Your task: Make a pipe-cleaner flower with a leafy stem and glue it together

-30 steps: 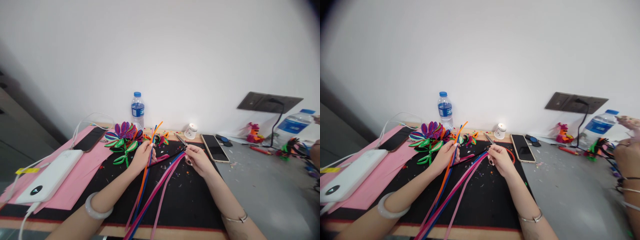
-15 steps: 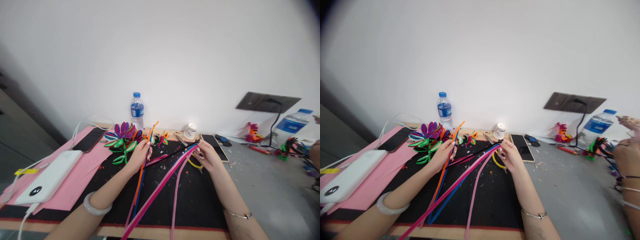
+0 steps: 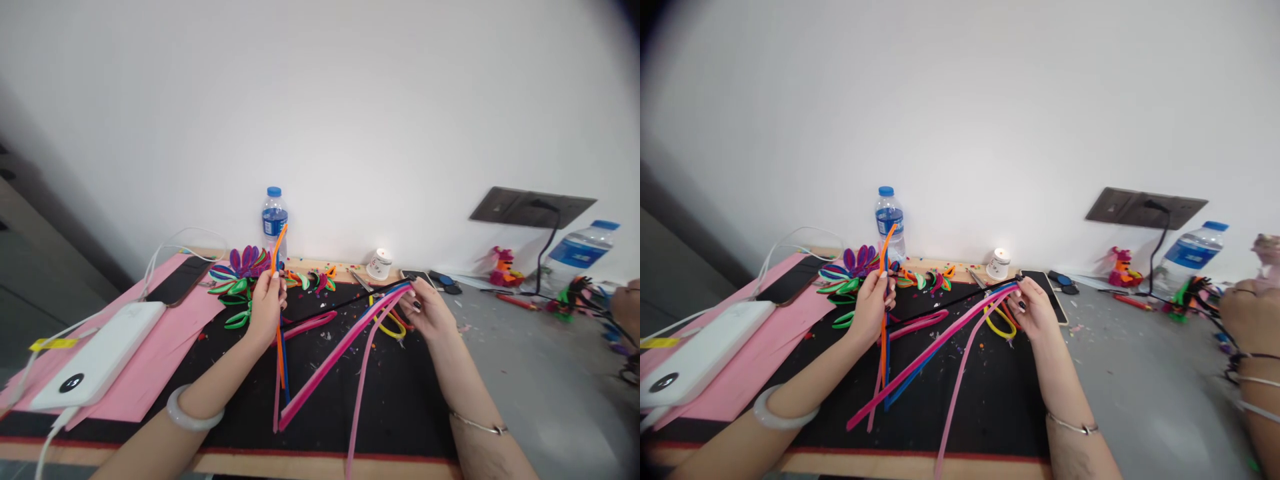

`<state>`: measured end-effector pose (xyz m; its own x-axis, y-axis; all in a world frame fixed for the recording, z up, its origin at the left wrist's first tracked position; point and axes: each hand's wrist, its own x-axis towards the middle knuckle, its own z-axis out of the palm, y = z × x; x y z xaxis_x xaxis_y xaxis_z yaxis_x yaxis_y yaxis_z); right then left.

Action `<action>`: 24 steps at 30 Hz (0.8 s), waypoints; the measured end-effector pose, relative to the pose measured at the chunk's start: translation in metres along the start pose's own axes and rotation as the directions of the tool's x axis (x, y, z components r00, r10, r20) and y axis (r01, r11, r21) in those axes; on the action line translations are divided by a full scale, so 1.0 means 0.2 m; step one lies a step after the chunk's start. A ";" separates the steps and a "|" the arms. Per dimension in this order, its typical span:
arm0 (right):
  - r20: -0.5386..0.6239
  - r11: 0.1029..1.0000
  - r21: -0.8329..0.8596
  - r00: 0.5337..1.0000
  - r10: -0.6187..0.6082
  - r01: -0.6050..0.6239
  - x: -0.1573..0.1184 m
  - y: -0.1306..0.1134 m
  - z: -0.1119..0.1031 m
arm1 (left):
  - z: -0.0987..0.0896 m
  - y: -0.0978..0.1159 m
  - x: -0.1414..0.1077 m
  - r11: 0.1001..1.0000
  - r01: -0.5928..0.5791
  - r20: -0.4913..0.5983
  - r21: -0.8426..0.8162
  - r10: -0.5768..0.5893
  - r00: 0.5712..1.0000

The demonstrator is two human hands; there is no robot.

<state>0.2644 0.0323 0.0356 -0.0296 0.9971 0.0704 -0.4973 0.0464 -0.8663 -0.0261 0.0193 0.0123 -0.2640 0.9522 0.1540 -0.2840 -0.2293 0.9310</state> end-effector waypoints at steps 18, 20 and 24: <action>0.085 0.986 -0.095 0.986 0.145 -0.137 0.00 0.02 0.00 | 0.05 0.03 -0.06 0.884 0.464 0.347 -0.061 -0.417 0.840; 0.099 0.972 -0.153 0.976 0.196 -0.180 -0.01 0.05 0.02 | 0.06 0.03 -0.09 0.853 0.522 0.415 0.009 -0.478 0.774; 0.090 0.938 -0.276 0.966 0.242 -0.210 -0.03 0.11 0.07 | 0.10 0.01 -0.14 0.824 0.557 0.505 0.098 -0.524 0.686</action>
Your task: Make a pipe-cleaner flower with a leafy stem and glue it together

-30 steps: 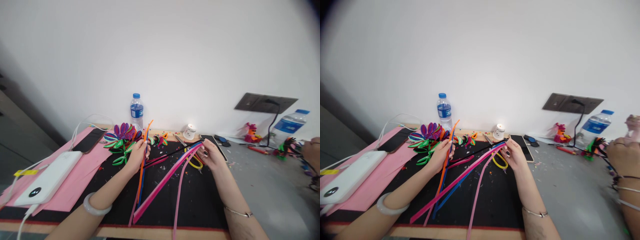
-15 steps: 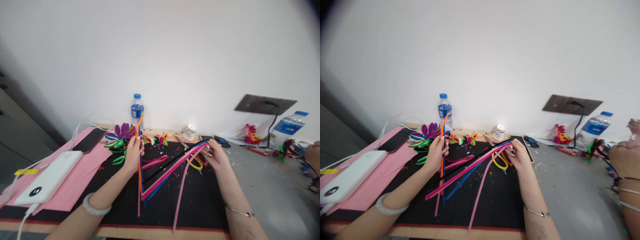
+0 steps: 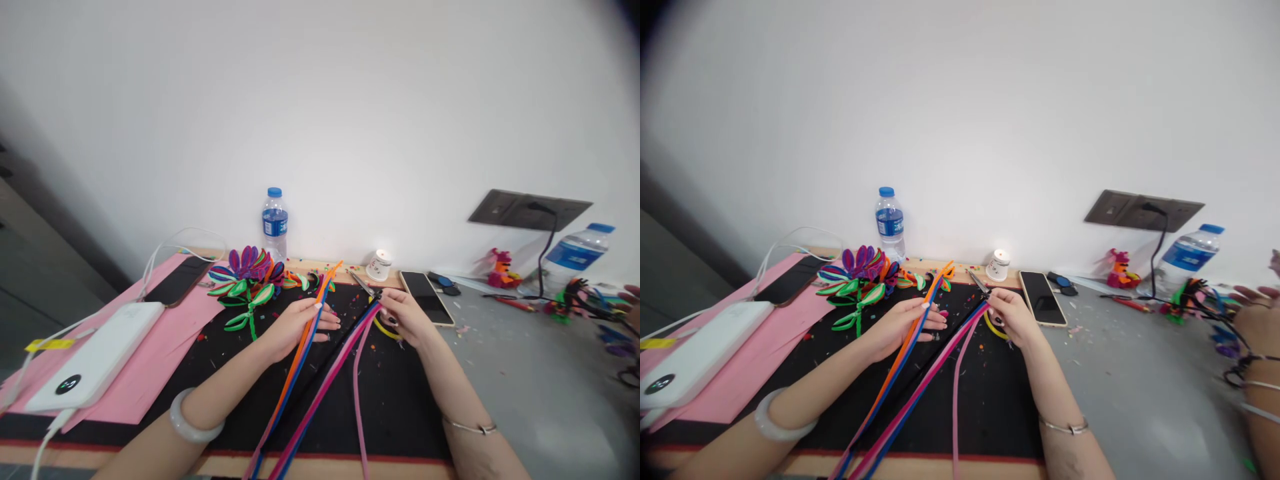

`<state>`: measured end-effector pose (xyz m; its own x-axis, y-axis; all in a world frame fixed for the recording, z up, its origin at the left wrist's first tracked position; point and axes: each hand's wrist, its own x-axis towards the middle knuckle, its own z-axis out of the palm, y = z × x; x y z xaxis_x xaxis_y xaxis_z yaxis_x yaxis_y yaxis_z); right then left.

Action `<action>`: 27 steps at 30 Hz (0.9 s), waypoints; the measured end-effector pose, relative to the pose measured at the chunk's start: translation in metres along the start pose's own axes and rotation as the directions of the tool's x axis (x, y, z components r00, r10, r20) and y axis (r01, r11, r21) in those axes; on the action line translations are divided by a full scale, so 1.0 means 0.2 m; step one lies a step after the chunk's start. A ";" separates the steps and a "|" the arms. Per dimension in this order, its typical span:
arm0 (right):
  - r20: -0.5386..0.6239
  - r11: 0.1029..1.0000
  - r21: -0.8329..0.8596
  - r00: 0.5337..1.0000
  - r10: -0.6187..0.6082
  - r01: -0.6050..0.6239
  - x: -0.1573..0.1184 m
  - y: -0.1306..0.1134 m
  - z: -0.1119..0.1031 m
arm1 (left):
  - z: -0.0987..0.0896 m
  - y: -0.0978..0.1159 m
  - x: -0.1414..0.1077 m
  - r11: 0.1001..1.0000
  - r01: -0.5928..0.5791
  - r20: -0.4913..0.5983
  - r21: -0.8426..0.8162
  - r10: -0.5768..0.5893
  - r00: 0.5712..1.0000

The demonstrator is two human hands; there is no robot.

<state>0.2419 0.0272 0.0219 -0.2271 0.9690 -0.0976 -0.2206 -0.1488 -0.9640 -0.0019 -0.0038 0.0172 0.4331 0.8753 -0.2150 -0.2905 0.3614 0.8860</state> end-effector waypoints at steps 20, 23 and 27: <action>-0.077 0.952 -0.279 0.985 -0.155 0.128 0.01 0.08 0.12 | 0.12 -0.13 0.00 0.994 -0.031 0.161 0.103 0.014 0.987; -0.068 0.954 -0.269 0.985 -0.159 0.135 0.01 0.09 0.13 | 0.13 -0.12 0.00 0.998 -0.003 0.167 0.069 -0.009 0.986; -0.043 0.959 -0.246 0.987 -0.156 0.141 0.01 0.10 0.14 | 0.15 -0.11 -0.01 0.999 0.024 0.165 0.032 -0.029 0.986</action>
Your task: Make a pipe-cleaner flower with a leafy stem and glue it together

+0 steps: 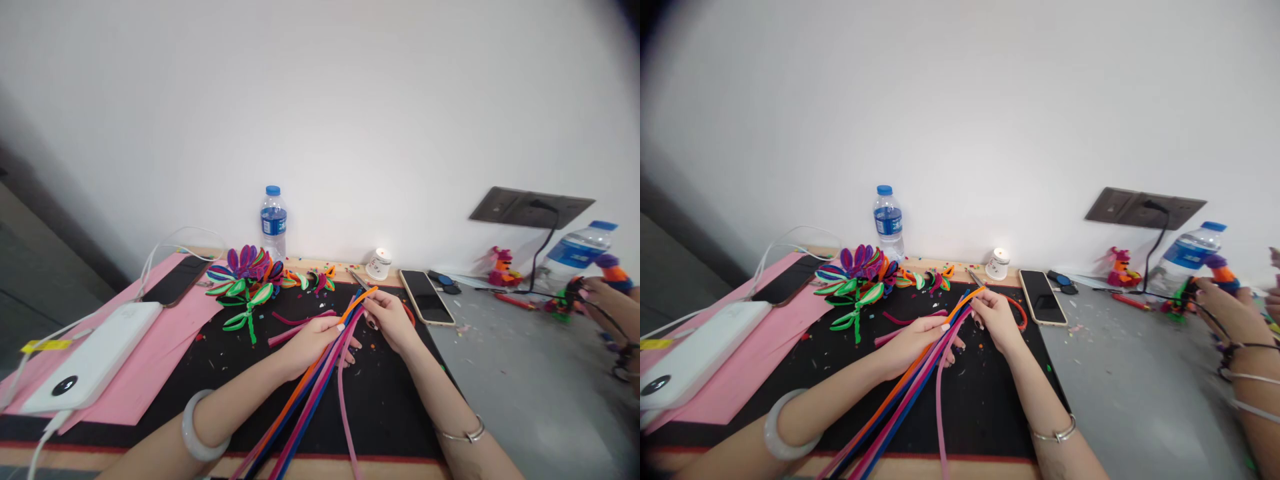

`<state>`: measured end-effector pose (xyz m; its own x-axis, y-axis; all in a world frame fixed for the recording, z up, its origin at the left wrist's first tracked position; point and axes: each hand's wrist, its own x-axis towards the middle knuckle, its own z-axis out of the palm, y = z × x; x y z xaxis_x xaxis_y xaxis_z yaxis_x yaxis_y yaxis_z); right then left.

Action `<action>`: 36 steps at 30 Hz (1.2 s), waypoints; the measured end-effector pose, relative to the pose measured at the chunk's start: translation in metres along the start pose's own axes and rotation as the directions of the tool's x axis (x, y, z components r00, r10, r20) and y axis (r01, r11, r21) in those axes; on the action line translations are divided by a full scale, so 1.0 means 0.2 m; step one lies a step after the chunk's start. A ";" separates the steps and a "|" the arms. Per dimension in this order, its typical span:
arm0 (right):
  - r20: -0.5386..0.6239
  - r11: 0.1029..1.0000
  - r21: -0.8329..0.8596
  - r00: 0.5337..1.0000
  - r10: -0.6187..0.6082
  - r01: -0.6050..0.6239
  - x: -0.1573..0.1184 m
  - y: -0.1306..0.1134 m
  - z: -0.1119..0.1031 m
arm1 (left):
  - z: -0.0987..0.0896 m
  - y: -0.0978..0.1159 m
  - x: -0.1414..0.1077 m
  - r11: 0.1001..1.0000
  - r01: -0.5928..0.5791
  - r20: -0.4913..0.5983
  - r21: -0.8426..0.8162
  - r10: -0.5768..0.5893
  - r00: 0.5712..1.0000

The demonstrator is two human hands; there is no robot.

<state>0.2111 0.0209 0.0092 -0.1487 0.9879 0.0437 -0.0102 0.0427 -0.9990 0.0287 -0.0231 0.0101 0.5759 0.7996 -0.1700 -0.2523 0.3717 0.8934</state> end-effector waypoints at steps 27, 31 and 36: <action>0.151 0.967 0.235 0.987 0.060 -0.095 -0.04 -0.05 0.07 | -0.03 0.02 0.02 0.998 -0.038 -0.069 0.042 0.041 0.997; 0.096 0.981 0.183 0.994 0.053 -0.070 -0.04 -0.04 0.08 | -0.02 0.00 0.02 0.997 -0.048 -0.044 0.065 0.051 0.998; 0.076 0.985 0.167 0.996 0.041 -0.053 -0.04 -0.04 0.09 | -0.02 0.00 0.02 0.997 -0.043 -0.044 0.065 0.046 0.998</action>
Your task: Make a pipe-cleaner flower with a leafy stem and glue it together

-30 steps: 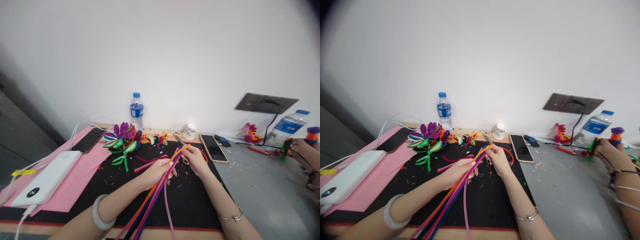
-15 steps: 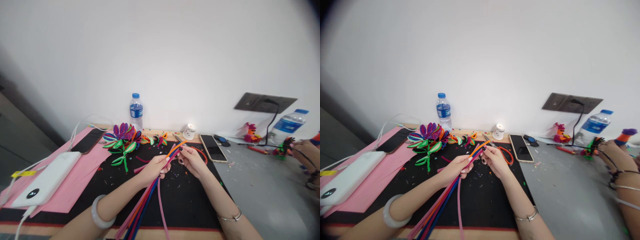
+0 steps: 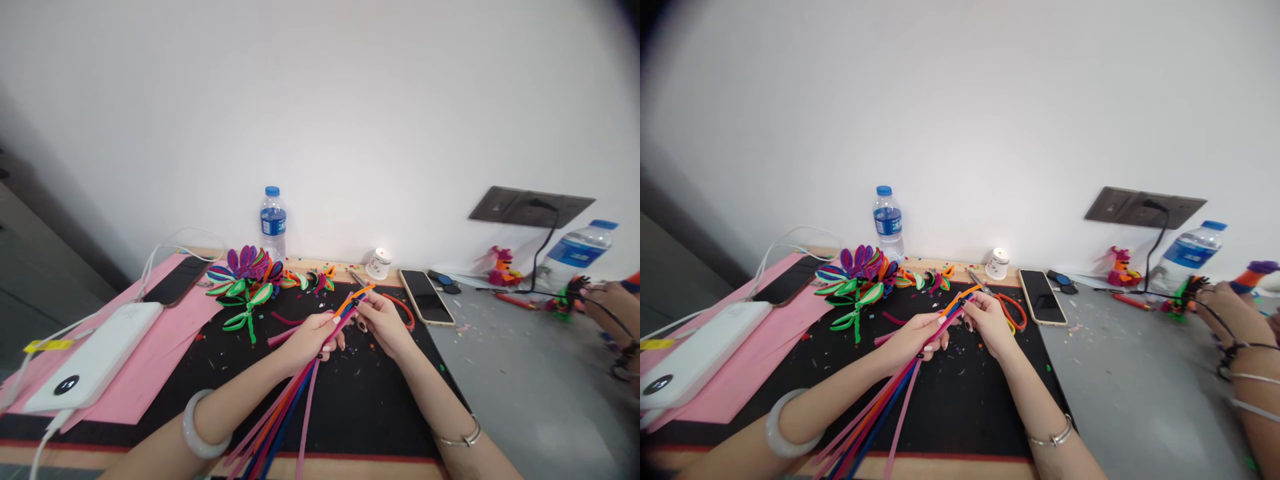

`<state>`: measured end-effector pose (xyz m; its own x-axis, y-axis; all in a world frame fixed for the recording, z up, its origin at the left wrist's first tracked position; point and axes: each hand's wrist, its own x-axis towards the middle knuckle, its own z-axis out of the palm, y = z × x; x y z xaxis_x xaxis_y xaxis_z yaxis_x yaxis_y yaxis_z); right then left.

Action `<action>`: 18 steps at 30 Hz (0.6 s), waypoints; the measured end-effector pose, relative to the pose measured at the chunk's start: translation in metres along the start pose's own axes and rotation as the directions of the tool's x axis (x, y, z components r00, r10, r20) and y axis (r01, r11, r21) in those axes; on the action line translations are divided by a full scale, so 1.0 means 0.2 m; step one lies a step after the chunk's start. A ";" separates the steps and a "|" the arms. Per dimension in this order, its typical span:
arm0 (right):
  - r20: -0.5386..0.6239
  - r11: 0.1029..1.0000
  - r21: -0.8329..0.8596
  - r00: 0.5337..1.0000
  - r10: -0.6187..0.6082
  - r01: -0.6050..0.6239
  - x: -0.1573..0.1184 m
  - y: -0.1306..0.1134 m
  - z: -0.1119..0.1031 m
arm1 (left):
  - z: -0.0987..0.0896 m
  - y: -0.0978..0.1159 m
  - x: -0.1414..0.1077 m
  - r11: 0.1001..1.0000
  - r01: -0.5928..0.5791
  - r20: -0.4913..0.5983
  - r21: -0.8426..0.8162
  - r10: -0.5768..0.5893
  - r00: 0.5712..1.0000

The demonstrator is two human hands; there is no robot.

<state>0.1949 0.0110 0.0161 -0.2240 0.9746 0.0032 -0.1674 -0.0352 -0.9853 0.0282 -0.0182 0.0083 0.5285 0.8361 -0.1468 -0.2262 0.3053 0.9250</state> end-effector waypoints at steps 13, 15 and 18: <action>0.008 1.000 -0.011 1.000 0.022 -0.022 0.00 0.01 0.00 | -0.01 -0.02 0.01 0.996 -0.020 -0.023 0.087 0.022 0.999; 0.011 0.999 -0.030 1.000 0.028 -0.028 0.00 0.01 0.00 | -0.01 -0.02 0.01 0.993 -0.024 -0.020 0.112 0.026 0.999; 0.020 0.998 -0.046 0.999 0.039 -0.038 0.00 0.02 0.00 | -0.01 -0.02 0.01 0.989 -0.051 -0.007 0.139 0.052 0.999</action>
<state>0.1941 0.0102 0.0128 -0.2495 0.9679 -0.0320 -0.1143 -0.0623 -0.9915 0.0287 -0.0165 0.0037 0.5102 0.8542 -0.1005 -0.1369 0.1960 0.9710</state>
